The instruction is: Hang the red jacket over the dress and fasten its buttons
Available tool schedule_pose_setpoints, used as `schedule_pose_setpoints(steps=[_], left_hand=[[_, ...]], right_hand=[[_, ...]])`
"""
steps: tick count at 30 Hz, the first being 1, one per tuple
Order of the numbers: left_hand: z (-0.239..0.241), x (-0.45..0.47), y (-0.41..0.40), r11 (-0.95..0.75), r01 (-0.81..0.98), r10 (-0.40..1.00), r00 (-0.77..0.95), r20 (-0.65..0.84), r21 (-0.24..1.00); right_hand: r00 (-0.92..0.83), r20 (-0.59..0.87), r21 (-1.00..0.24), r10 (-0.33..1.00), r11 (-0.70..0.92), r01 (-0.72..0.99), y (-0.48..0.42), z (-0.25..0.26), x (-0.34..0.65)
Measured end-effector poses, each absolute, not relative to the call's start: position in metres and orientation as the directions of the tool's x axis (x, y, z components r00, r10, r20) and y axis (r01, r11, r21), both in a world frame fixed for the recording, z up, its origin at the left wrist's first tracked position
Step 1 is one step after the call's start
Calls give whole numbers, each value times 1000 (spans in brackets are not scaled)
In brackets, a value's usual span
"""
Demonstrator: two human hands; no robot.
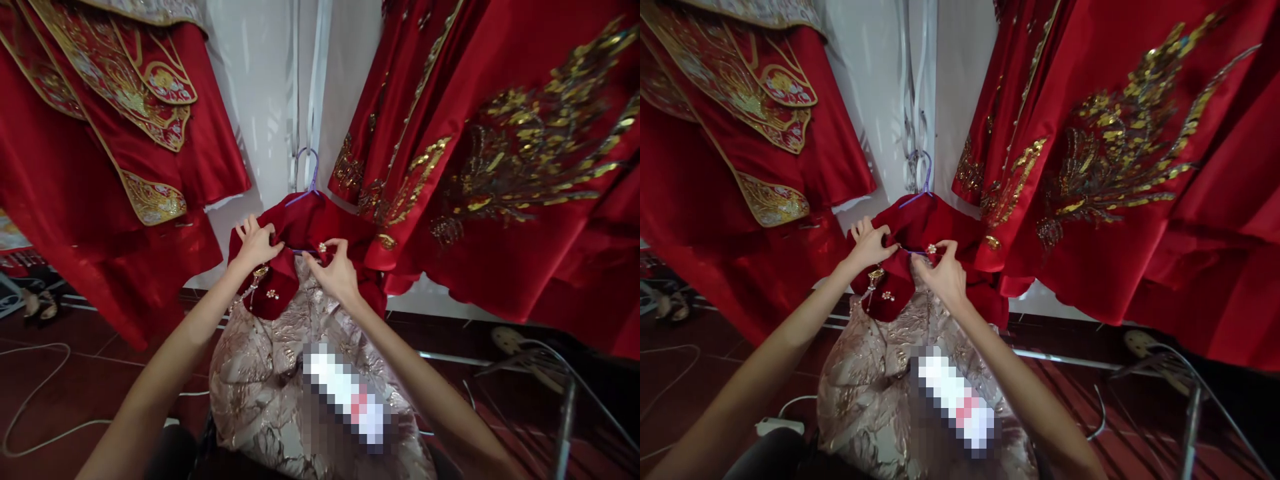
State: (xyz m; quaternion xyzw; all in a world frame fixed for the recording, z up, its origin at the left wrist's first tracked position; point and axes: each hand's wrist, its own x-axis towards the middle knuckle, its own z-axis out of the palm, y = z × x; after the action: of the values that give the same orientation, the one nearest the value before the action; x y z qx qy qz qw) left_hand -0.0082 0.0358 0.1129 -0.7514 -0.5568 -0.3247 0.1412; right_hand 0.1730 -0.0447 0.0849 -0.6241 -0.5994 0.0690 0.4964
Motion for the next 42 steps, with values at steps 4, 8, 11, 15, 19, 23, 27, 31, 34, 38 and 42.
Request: schedule_pose_setpoints(steps=[4,8,11,15,19,23,27,31,34,38,42], left_hand=[[96,9,8,-359,904,601,34,798,232],[79,3,-4,-381,795,656,-128,744,472],[74,-5,-3,-375,659,750,-197,631,652],[79,13,-10,-506,576,775,-23,631,642],[79,40,-19,-662,463,724,191,663,589],[68,40,-21,-688,247,721,124,682,683],[61,39,-24,-673,134,736,28,676,727],[60,45,-21,-630,88,766,-94,637,771],[60,44,-15,-592,80,797,-91,598,802],[64,37,-9,-589,140,806,29,591,796],[74,31,-13,-639,243,769,175,615,730]], right_hand=[[279,619,-567,734,172,806,-40,97,202],[181,744,-523,643,391,758,-27,99,228],[176,692,-638,700,480,602,-23,94,234],[-53,597,-728,800,568,385,-23,85,206],[-159,608,-736,778,627,256,-20,79,178],[-235,572,-795,786,602,78,-21,74,187],[-238,601,-770,763,633,85,-29,72,199],[-197,647,-718,736,676,165,-35,75,196],[-173,666,-687,725,688,235,-37,79,190],[-146,656,-681,740,664,309,-38,80,186],[-69,667,-685,742,647,333,-38,79,184]])
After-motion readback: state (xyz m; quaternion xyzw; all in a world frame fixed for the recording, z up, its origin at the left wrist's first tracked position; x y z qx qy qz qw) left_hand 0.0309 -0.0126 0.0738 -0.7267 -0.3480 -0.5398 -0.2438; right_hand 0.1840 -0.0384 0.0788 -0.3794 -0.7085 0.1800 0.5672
